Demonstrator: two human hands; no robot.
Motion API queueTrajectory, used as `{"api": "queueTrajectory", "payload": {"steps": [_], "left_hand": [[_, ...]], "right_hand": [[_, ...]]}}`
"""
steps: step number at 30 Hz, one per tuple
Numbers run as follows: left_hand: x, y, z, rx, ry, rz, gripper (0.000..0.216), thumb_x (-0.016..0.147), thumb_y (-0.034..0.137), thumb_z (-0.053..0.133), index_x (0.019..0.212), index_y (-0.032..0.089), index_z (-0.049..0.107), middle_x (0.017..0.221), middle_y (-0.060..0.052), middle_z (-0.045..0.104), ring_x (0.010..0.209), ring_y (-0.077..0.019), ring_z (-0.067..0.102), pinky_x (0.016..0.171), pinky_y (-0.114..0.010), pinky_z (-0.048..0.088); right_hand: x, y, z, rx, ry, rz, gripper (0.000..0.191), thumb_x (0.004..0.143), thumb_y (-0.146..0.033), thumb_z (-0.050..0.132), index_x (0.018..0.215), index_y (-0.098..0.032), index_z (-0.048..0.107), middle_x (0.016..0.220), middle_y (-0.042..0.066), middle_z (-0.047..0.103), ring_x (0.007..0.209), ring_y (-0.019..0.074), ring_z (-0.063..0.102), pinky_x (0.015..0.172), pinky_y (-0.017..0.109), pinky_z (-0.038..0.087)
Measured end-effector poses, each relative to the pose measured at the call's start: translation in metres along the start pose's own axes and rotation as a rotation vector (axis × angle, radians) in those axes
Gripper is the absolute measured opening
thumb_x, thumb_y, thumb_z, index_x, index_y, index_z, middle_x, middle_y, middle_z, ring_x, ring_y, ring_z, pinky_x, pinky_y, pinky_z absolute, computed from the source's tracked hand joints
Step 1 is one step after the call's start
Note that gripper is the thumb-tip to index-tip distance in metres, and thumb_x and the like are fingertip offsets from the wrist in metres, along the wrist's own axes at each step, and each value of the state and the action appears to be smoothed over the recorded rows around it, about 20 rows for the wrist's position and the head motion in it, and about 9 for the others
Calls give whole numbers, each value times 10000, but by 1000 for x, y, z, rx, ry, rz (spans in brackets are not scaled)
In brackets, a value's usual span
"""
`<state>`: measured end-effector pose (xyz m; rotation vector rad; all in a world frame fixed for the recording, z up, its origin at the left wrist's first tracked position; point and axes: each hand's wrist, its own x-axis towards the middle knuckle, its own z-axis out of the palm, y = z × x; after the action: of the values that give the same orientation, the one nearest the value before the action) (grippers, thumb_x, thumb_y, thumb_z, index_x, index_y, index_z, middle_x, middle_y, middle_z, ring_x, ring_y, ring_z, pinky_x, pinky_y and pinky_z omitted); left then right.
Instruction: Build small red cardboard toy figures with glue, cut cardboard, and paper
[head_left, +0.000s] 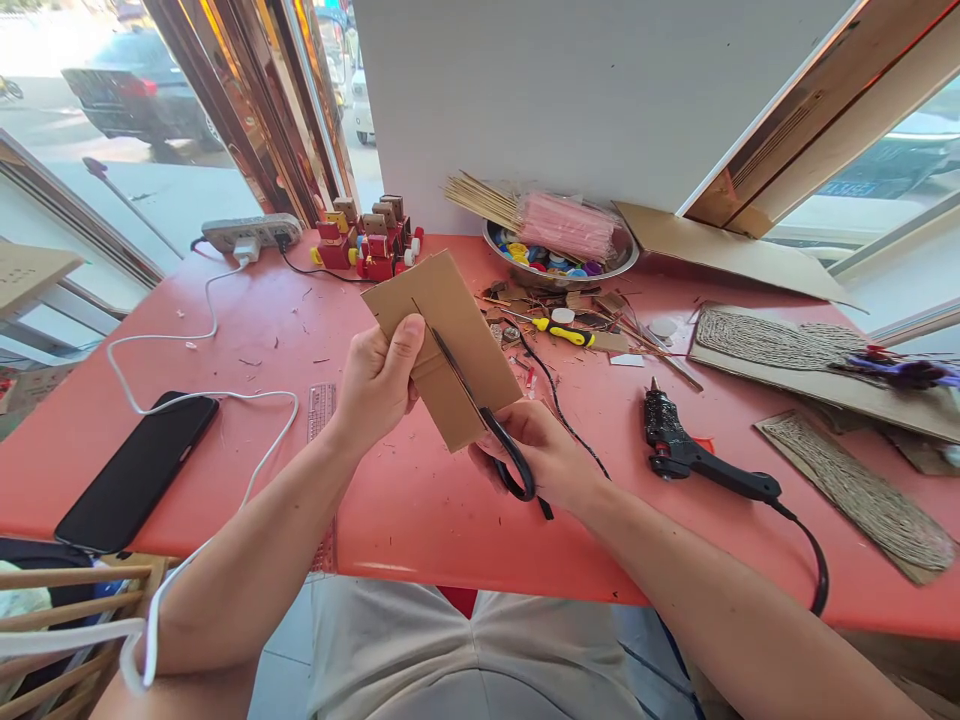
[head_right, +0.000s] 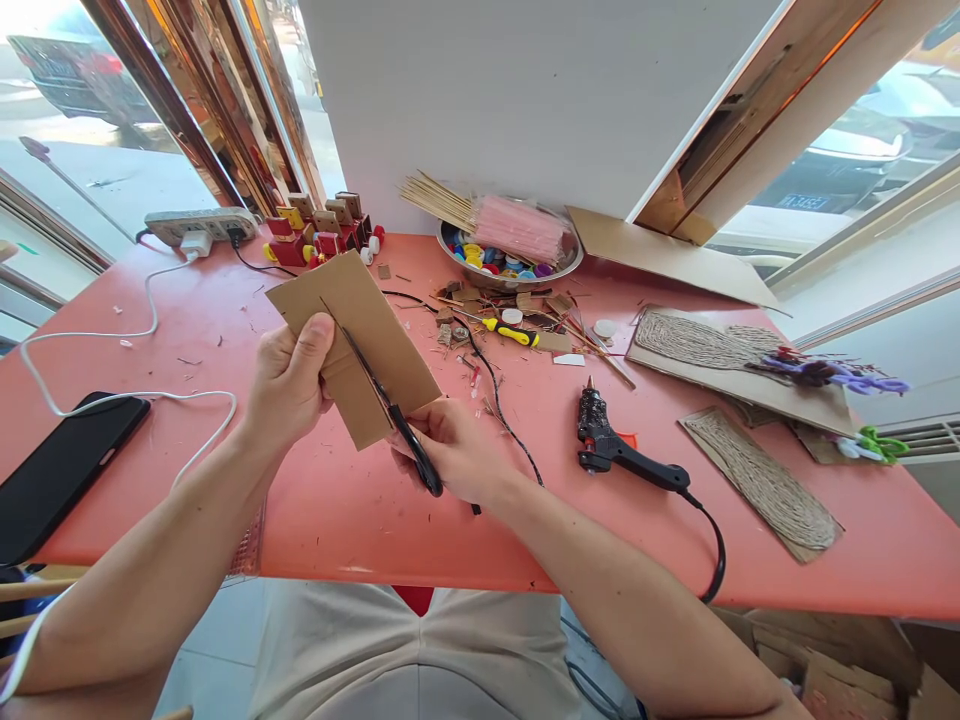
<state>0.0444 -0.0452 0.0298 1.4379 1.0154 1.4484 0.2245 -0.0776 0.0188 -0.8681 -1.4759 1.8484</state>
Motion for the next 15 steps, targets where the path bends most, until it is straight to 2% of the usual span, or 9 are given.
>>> {"api": "queueTrajectory", "payload": {"steps": [8,11,15], "left_hand": [[0,0,3,-21,-36,-12,762,723,920,691,518,249,394,355,74,368,249,-77,326,231,-222,188],[1,-1,3,-22,-55,-14,770,738,921,677,505,240,404,342,67,373,246,-73,336,233,-209,210],[0,0,2,-35,-55,-15,759,743,898,701,515,238,404,345,70,374,249,-70,338,231,-199,219]], "right_hand": [[5,7,1,97,26,-20,644,621,-663,919,586,-231,442,516,-97,344,435,43,279,438,246,207],[6,6,1,115,58,-40,619,612,-641,930,595,-219,478,532,-88,381,440,41,293,438,239,219],[3,3,0,56,48,-69,594,697,-646,891,570,-211,507,498,-72,431,412,59,363,428,246,257]]}}
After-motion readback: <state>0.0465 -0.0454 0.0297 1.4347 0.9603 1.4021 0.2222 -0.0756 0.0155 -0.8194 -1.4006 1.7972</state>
